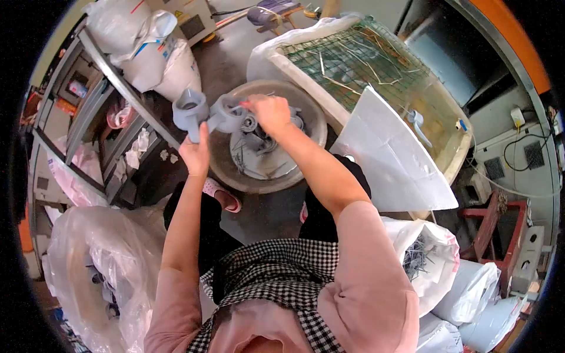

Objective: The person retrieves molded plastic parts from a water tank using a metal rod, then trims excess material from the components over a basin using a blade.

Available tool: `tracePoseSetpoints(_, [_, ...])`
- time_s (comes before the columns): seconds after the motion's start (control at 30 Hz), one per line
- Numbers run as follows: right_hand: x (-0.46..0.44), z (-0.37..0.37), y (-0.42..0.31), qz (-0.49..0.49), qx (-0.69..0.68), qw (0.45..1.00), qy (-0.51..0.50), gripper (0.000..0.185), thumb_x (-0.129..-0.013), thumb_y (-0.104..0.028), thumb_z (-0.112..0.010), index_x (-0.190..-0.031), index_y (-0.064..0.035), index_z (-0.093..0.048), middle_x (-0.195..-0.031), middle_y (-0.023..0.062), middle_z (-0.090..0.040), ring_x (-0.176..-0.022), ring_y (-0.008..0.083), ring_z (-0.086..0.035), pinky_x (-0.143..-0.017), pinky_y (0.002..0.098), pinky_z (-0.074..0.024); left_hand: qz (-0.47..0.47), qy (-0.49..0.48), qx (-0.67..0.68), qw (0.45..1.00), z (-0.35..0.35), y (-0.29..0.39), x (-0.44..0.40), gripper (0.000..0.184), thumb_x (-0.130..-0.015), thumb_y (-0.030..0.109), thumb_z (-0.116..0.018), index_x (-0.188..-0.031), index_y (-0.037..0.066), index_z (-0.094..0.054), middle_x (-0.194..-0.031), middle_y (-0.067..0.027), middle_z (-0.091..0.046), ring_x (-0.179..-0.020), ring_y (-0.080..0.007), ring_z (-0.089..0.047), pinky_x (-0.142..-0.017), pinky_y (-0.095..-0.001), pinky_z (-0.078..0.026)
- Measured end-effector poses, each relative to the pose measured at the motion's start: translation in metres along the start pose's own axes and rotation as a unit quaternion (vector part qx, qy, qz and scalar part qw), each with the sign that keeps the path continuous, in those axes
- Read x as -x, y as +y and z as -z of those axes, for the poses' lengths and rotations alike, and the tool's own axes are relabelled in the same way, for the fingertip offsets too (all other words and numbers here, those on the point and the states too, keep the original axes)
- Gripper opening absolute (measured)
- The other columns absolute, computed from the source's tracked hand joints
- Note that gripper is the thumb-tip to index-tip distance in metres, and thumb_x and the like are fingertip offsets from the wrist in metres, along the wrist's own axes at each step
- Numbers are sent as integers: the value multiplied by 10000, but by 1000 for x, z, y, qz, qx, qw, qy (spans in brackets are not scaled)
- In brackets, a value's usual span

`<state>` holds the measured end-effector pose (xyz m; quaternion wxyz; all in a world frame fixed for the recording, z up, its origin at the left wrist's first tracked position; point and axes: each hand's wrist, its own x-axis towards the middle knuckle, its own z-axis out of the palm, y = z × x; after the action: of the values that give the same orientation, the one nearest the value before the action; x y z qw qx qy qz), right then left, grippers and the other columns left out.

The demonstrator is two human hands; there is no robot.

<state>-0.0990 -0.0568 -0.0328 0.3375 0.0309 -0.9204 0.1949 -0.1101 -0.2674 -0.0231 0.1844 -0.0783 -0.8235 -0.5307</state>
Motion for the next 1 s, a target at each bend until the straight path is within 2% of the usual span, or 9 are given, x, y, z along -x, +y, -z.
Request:
tracePoseSetpoints(0.07, [3,0,-1,-5,1,1000,-7,173,-780,-289,-609,-828,-124,-632,-768,58,-641,-672,261,-624,-541,371,-487,-58,-65,-137,987,10,7,1,427,-818,383,-625,-866,-40,-663,-743,-208,-643,-688,-295,-645,-664,-365,-469])
tracePoseSetpoints(0.13, [1,0,-2,53,12,996,72,127,-788,-253,-590,-824,-131,-590,-704,51,-608,-600,237,-613,-501,368,-472,9,30,-30,999,4,10,-10,484,-815,413,-610,-733,-63,-632,-623,-171,-615,-582,-284,-599,-595,-369,-442])
tracePoseSetpoints(0.2, [0,-3,-4,83,30,992,88,108,-763,-211,-604,-842,-144,-574,-679,31,-579,-572,212,-603,-484,348,-469,290,-8,40,956,8,2,-29,497,-812,410,-609,-679,-69,-612,-560,-93,-560,-531,-203,-523,-566,-349,-417])
tracePoseSetpoints(0.27, [3,-7,-5,25,9,995,99,165,-754,-214,-650,-868,-95,-649,-788,84,-656,-680,254,-636,-546,354,-487,308,7,101,946,7,3,-24,491,-812,401,-611,-706,-79,-623,-603,-99,-580,-595,-174,-535,-607,-332,-424])
tracePoseSetpoints(0.37, [-1,-4,-15,-115,-52,990,59,194,-777,-241,-653,-872,-72,-655,-749,112,-649,-697,282,-634,-569,362,-490,28,65,11,997,8,30,4,461,-819,396,-617,-808,-64,-644,-735,-202,-642,-689,-262,-634,-650,-345,-454])
tracePoseSetpoints(0.6, [12,-25,-30,-125,-113,986,10,242,-821,-315,-610,-814,-73,-623,-670,159,-613,-648,343,-604,-550,414,-470,-141,98,-172,970,23,-6,1,397,-810,364,-646,-747,-28,-651,-656,-206,-598,-584,-313,-593,-581,-358,-453])
tracePoseSetpoints(0.67, [6,-6,-39,-70,-94,993,30,230,-818,-307,-608,-830,-78,-607,-679,149,-614,-642,332,-606,-544,406,-470,-73,97,-132,984,27,-5,1,383,-818,337,-652,-741,-38,-641,-648,-141,-625,-552,-261,-577,-573,-359,-449])
tracePoseSetpoints(0.8, [-3,19,-44,-16,-65,996,63,206,-804,-283,-621,-829,-81,-591,-683,125,-617,-623,311,-606,-528,387,-468,132,83,288,945,43,-1,0,265,-839,258,-643,-731,23,-587,-579,12,-499,-497,-59,-409,-467,-229,-308])
tracePoseSetpoints(1.0, [-4,46,-60,12,-163,981,108,171,-752,-142,-692,-871,-50,-610,-712,92,-647,-606,228,-634,-533,292,-487,49,70,332,939,57,-11,14,271,-847,229,-615,-704,3,-571,-570,-7,-505,-484,-88,-432,-466,-234,-314])
